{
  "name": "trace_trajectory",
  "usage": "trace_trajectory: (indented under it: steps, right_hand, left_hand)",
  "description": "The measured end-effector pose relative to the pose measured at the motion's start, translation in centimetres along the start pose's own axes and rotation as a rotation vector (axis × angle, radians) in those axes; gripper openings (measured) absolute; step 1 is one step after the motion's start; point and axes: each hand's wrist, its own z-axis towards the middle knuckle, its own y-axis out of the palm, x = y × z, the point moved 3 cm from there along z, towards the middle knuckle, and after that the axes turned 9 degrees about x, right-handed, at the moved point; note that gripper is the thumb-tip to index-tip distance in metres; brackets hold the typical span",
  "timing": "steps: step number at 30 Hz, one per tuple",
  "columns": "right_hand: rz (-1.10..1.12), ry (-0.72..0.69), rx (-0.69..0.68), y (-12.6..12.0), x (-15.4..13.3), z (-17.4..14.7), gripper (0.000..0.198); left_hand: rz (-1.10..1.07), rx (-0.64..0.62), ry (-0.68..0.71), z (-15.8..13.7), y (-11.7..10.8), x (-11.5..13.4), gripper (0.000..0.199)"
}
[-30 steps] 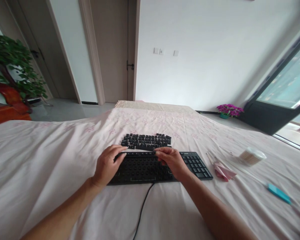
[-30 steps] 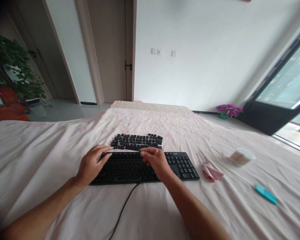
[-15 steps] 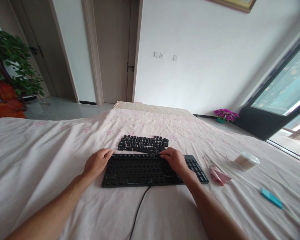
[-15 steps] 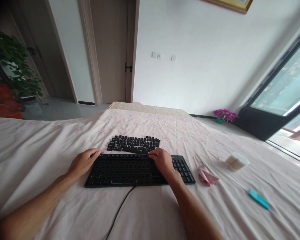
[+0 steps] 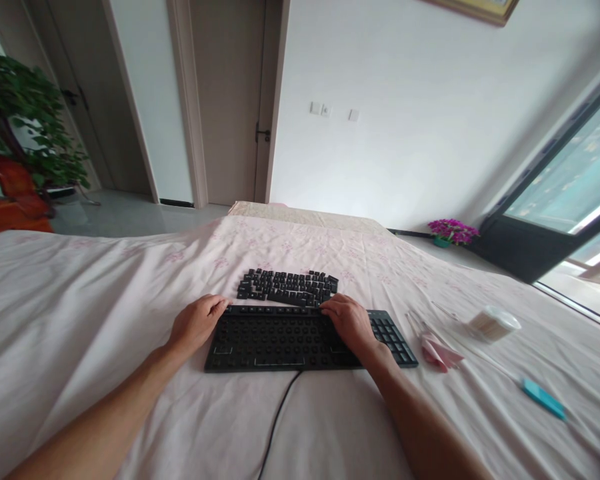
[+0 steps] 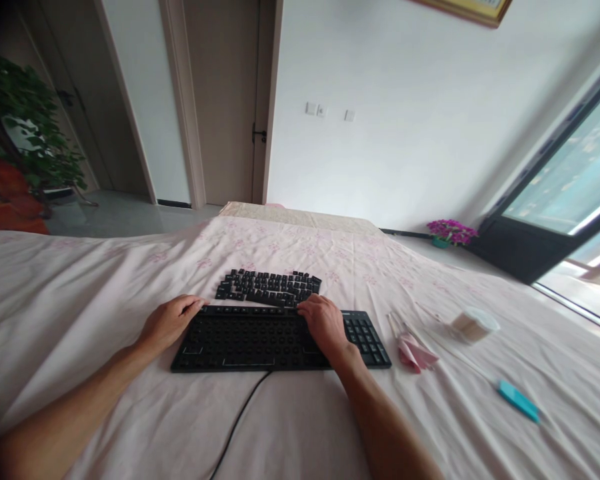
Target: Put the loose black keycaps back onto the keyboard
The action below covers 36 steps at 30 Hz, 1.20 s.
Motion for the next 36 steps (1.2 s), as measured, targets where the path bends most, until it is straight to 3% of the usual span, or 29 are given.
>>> trace_trajectory:
  steps: [7,19,25,36]
  right_hand:
    - [0.04,0.061,-0.012,0.3,0.6,-0.2,0.022]
    - [-0.029,0.049,-0.065,0.0,0.0,-0.1,0.024]
    - [-0.083,0.015,-0.01,0.0,-0.3,-0.4,0.024]
    - [-0.388,-0.105,-0.14,-0.4,-3.4,-1.5,0.029]
  left_hand:
    - [-0.01,0.004,-0.004,0.0,0.0,0.0,0.033]
    - [-0.013,-0.001,-0.002,0.0,-0.1,0.1,0.031]
    - [-0.015,0.002,-0.003,0.0,0.1,0.0,0.032]
    - [-0.022,-0.003,-0.009,0.0,0.1,0.0,0.031]
